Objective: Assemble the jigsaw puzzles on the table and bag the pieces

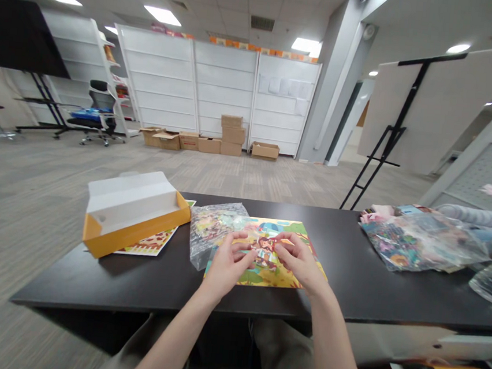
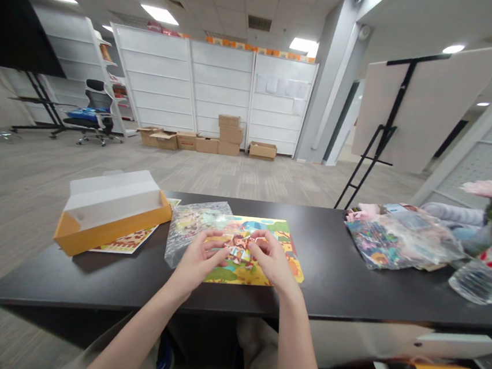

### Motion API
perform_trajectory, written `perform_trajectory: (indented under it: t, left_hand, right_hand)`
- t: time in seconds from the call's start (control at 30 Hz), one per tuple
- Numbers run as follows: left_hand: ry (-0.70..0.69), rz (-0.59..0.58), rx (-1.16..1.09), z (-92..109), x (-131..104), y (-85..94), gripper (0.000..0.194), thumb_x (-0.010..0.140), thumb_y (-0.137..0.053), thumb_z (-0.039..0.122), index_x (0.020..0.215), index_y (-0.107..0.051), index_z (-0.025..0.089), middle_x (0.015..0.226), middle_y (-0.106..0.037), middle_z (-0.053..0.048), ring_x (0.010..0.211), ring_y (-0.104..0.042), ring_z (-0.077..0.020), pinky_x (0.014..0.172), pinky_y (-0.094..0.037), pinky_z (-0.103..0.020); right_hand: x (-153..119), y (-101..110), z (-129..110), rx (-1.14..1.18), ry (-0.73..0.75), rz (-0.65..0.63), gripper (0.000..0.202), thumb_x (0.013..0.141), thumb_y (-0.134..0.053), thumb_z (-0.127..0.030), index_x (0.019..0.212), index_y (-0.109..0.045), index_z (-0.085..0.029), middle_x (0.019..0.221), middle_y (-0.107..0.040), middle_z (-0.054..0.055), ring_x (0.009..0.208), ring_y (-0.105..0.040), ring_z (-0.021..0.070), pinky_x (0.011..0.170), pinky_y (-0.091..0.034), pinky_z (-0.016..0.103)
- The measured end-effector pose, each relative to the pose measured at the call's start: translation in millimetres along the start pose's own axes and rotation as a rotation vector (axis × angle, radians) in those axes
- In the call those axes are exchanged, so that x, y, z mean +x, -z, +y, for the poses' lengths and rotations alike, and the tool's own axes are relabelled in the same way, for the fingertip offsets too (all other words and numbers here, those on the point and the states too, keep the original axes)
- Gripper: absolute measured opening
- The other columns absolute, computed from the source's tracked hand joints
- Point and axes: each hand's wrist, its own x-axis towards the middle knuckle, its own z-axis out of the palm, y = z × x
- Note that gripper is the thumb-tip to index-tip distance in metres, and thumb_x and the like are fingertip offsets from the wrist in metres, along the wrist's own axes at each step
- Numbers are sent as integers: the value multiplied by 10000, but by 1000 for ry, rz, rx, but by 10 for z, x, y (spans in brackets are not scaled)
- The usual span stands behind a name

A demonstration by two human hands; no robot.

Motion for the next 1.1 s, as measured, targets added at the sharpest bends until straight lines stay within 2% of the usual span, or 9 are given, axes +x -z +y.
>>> perform_trajectory:
  t: [0.1, 0.2, 0.27, 0.33, 0.53, 0.7, 0.9, 1.0, 1.1]
  left_hand:
    - [-270, 92, 399, 61, -60, 158, 203, 880, -658, 380, 882, -577, 195, 1045, -689, -105, 1015, -688, -264, 842, -580, -405]
    - [-539, 185, 946, 103, -136, 357, 127, 896, -632, 307, 826, -679, 211, 1228, -664, -125, 1254, -543, -341, 1057, -438, -543]
    - [-547, 226, 1175, 87, -163, 491, 111, 878, -641, 275, 925, -726, 221, 1345, -623, -136, 1331, -460, -384, 1083, -388, -589]
    - [-490, 249, 1268, 48, -154, 612, 229, 873, -615, 236, 1076, -721, 218, 1363, -620, -144, 1331, -460, -387, 1070, -394, -594]
    - [-396, 301, 1041, 17, 8, 774, 426, 884, -488, 189, 1292, -611, 189, 1336, -641, -131, 1247, -569, -306, 1065, -443, -515]
    - [-413, 272, 909, 49, 46, 660, 452, 914, -445, 223, 1343, -575, 160, 1406, -590, -155, 1335, -517, -305, 1131, -391, -524]
    - [-399, 239, 863, 74, -15, 532, 513, 913, -415, 199, 1414, -518, 151, 1463, -547, -156, 1366, -479, -295, 1155, -350, -529]
    - [-390, 249, 830, 84, -22, 548, 542, 903, -413, 187, 1438, -496, 162, 1484, -528, -148, 1380, -463, -295, 1166, -336, -532]
    - [-393, 283, 795, 57, -4, 594, 565, 876, -431, 179, 1438, -494, 164, 1479, -527, -150, 1391, -452, -300, 1176, -328, -530]
  right_hand:
    - [26, -14, 31, -1, 22, 26, 378, 771, -721, -534, 935, -580, -224, 613, -455, -78, 516, -380, 88, 492, -305, 226]
    - [21, -31, 15, -6, 22, 6, 352, 791, -695, -537, 929, -599, -228, 626, -425, -75, 511, -376, 89, 480, -302, 226]
    - [4, -66, -14, -21, 16, -22, 336, 805, -683, -536, 920, -608, -229, 638, -425, -71, 513, -397, 88, 480, -315, 224]
    - [-8, -129, -39, -47, 5, -70, 322, 817, -674, -530, 902, -617, -225, 642, -444, -64, 518, -423, 88, 485, -332, 220]
    - [108, -505, 38, -79, -36, -187, 293, 796, -679, -501, 846, -636, -216, 618, -508, -52, 479, -446, 83, 450, -325, 209]
    - [332, -917, 179, -26, 47, -13, 290, 784, -658, -486, 902, -665, -222, 649, -580, -17, 494, -479, 120, 477, -392, 262]
    - [632, -1315, 216, -106, 225, 94, 247, 881, -553, -405, 1003, -687, -237, 973, -714, 78, 871, -657, 232, 810, -536, 377]
    - [780, -1411, 180, -201, 198, 28, 225, 926, -497, -369, 965, -672, -233, 933, -703, 58, 887, -646, 228, 881, -519, 388]
    - [815, -1397, 107, -255, 198, -132, 241, 941, -492, -366, 999, -670, -213, 948, -693, 52, 935, -634, 220, 899, -511, 378]
